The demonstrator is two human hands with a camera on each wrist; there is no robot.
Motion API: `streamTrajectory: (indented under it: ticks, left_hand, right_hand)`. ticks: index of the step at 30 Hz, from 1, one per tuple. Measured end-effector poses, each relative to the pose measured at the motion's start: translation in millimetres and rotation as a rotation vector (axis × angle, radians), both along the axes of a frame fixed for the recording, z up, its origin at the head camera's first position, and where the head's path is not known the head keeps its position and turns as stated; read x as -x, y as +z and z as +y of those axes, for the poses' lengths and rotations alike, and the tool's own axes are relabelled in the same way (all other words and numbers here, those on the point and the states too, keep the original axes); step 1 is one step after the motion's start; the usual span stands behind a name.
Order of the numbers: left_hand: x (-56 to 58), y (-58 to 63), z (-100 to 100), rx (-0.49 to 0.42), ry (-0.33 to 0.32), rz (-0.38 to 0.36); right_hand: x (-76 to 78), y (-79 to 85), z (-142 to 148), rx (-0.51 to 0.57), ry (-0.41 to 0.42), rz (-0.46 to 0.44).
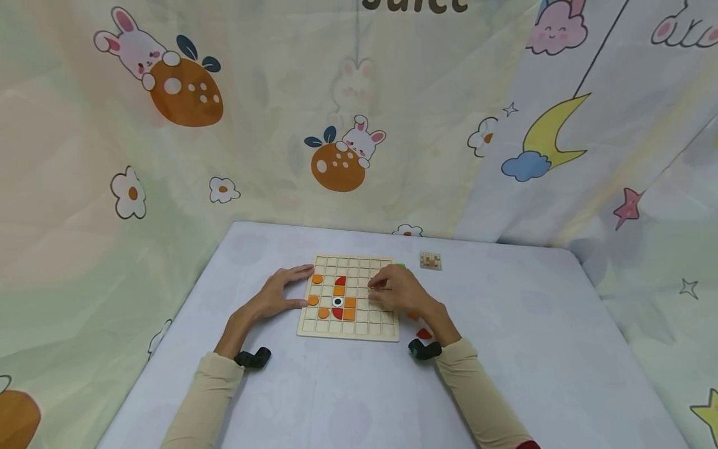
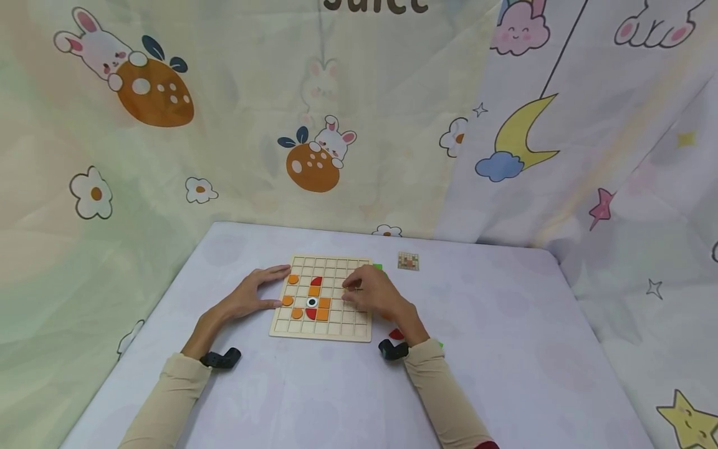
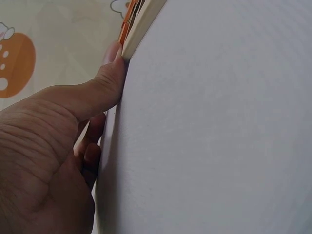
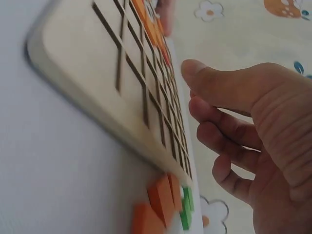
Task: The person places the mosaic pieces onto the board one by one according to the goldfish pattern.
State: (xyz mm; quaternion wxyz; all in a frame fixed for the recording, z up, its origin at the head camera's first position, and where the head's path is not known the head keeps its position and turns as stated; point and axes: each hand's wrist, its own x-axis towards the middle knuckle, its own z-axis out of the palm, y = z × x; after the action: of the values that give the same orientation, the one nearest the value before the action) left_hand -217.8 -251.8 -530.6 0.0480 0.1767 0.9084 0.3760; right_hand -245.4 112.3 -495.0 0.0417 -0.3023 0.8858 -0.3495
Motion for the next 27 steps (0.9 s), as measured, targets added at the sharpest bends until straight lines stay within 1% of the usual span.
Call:
streamTrajectory:
  ticks: [3, 6, 8, 10, 13, 17, 23, 27]
  left_hand:
    - [0.6, -1.3, 0, 0.012, -0.004, 0.007]
    - [0.8, -1.8, 0, 0.015, -0.004, 0.007]
    - [0.6, -1.6, 1, 0.018, 0.0, 0.005]
    - [0.4, -0.8, 2, 0.009, 0.01, -0.012]
    - [0.1, -0.3, 2, 0.007, 0.018, -0.017]
    - [0.2, -0.7, 2, 0.011, 0.018, -0.01]
    - [0.1, -0.6, 2, 0.006, 0.024, -0.009]
    - [-0.2, 0.3, 2, 0.007, 0.021, -0.016]
  right_hand:
    - [4.2, 1.7, 18, -0.015, -0.023, 0.017]
    - [6.1, 1.9, 34, -0.055, -0.055, 0.026]
    - [7.2, 1.2, 42, -0.079, -0.076, 0.024]
    - [8.3, 0.2, 50, -0.099, -0.098, 0.017]
    - [9.4, -0.9, 59, -0.115, -0.116, 0.007]
    - [9.6, -1.3, 68, -0.129, -0.096, -0.007]
    - [7.6, -1.3, 75, -0.134, -0.032, -0.038]
    - [6.8, -1.7, 79, -0.12, 0.003, -0.039]
